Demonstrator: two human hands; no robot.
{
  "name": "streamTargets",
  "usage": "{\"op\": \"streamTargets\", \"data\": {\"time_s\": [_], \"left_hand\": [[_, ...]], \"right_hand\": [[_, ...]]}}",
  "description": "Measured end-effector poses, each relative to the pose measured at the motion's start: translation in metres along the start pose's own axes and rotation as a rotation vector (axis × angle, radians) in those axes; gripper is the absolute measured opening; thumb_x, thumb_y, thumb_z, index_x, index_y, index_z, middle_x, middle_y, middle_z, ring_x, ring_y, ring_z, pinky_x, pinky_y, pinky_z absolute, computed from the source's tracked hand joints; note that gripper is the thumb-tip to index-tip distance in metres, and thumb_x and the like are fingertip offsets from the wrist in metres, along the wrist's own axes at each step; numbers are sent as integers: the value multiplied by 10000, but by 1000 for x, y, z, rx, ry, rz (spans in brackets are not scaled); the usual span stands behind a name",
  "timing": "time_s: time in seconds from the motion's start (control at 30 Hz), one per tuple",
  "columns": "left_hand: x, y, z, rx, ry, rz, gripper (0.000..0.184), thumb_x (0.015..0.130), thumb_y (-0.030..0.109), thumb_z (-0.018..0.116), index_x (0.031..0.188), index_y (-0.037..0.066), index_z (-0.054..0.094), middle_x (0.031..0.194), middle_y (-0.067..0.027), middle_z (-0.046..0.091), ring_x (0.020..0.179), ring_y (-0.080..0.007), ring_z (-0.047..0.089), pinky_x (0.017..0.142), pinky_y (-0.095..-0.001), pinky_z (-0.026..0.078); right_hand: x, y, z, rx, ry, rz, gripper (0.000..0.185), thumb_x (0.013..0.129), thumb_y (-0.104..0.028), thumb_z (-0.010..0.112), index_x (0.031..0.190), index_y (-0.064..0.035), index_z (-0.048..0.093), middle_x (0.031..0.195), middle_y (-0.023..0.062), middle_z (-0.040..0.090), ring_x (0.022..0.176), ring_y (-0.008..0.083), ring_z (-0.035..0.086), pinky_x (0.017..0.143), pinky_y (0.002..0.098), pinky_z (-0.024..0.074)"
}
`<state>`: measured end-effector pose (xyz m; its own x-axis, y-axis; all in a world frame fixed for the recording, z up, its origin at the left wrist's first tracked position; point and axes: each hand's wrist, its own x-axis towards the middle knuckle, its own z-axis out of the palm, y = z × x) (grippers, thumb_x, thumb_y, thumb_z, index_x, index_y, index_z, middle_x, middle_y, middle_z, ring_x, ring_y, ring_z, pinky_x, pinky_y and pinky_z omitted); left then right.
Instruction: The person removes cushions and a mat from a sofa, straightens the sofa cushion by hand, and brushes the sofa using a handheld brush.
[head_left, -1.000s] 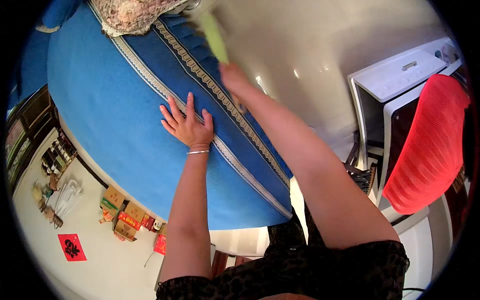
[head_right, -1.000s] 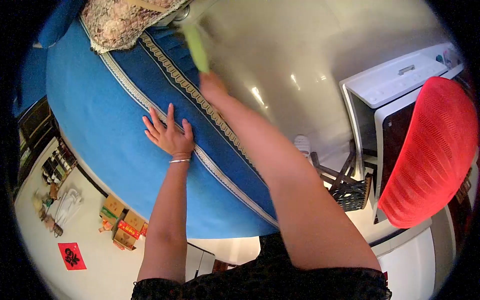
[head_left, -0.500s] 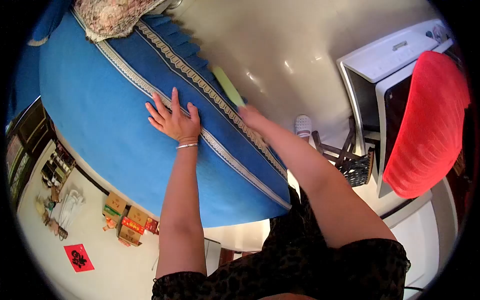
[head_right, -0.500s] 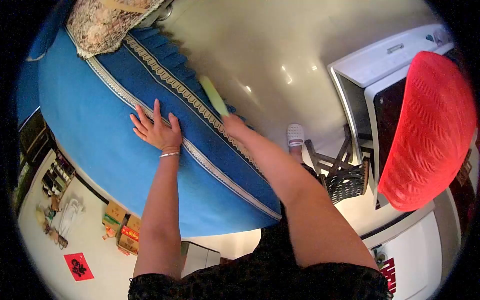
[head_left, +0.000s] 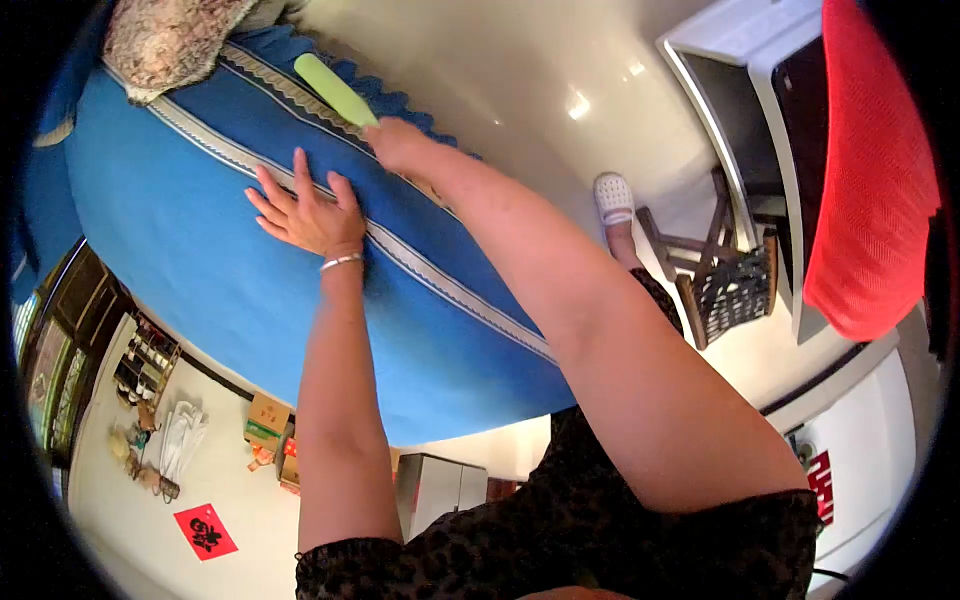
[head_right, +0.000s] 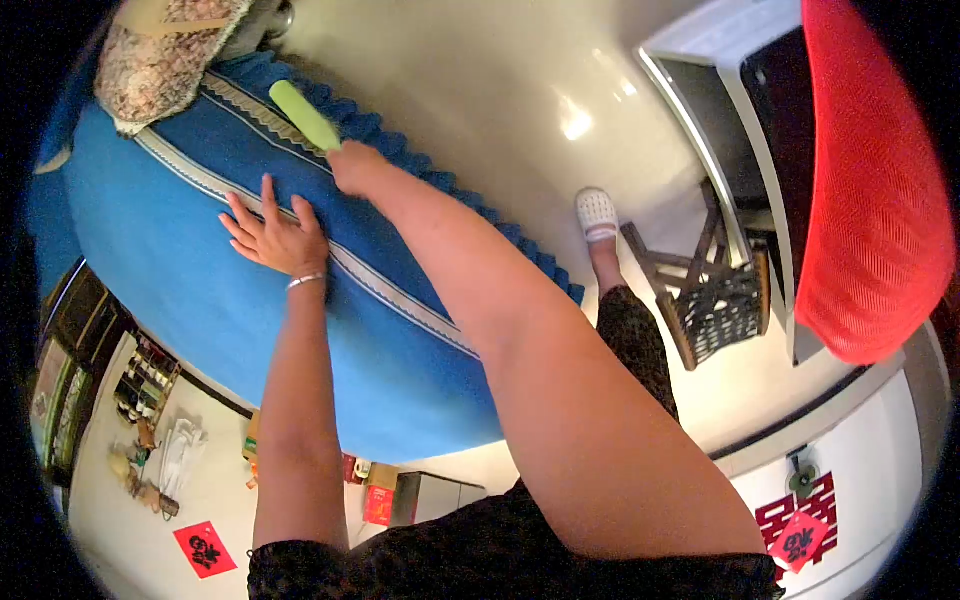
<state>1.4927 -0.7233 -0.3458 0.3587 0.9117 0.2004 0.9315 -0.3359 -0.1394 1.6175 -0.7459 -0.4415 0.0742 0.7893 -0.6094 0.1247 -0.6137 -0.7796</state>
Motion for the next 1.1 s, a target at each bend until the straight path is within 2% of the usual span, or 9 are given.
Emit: {"op": "streamTargets", "data": {"time_s": [0.23,0.4,0.43,0.6,0.7,0.87,0.97,1.03,1.1], "left_hand": [[-2,-3,5,34,35,38,472,776,406,594,1234,292,615,1504,-111,328,1389,-412,235,1073,-613,190],[-3,-6,8,37,52,45,456,794,427,588,1241,343,605,1511,-95,323,1393,-393,232,1093,-582,176],[-5,-7,8,41,49,45,456,794,428,587,1241,343,604,1511,-95,323,1393,-393,232,1092,-584,179],[-3,-5,8,41,51,34,458,791,428,586,1241,343,604,1511,-93,324,1393,-394,233,1087,-592,189],[-3,-7,9,35,65,58,462,791,428,585,1245,340,602,1506,-95,332,1392,-395,235,1085,-595,189],[-2,-4,11,39,70,63,457,789,421,579,1228,299,620,1498,-101,338,1391,-404,234,1085,-602,184],[-10,-11,9,58,40,73,461,794,426,582,1241,312,607,1493,-110,347,1386,-402,244,1080,-600,195],[-2,-5,3,45,62,69,463,797,415,587,1249,313,600,1499,-110,341,1390,-398,241,1082,-595,195],[0,-3,-1,30,54,48,467,793,407,591,1249,308,600,1505,-105,332,1395,-395,235,1085,-591,192]], "right_hand": [[-235,157,-2,57,-85,541,408,968,-332,368,1152,-27,568,1115,261,612,1019,433,588,870,482,456],[-310,251,-33,340,-140,1019,441,960,-367,344,915,-21,614,810,245,623,841,353,642,730,451,484],[-306,251,-36,450,41,964,443,928,-418,421,949,-6,582,588,103,517,485,193,515,420,367,375],[-260,144,-36,-1,410,422,365,965,-285,386,894,13,584,865,236,634,828,383,634,733,487,481],[-306,167,-27,-181,-49,294,323,958,-263,415,938,9,589,925,247,637,887,403,629,786,496,481],[-348,287,-24,110,140,864,359,983,-355,411,1062,-18,503,944,222,614,822,382,606,707,471,465],[-370,225,-7,-8,348,667,368,966,-323,429,1074,4,559,995,269,620,932,450,594,819,516,456],[-388,273,34,-89,60,450,405,988,-353,372,1131,-2,515,1051,288,594,1003,455,565,851,525,435],[-365,229,3,18,140,775,412,994,-364,355,1082,-14,554,971,278,616,963,442,586,835,513,444]]}}
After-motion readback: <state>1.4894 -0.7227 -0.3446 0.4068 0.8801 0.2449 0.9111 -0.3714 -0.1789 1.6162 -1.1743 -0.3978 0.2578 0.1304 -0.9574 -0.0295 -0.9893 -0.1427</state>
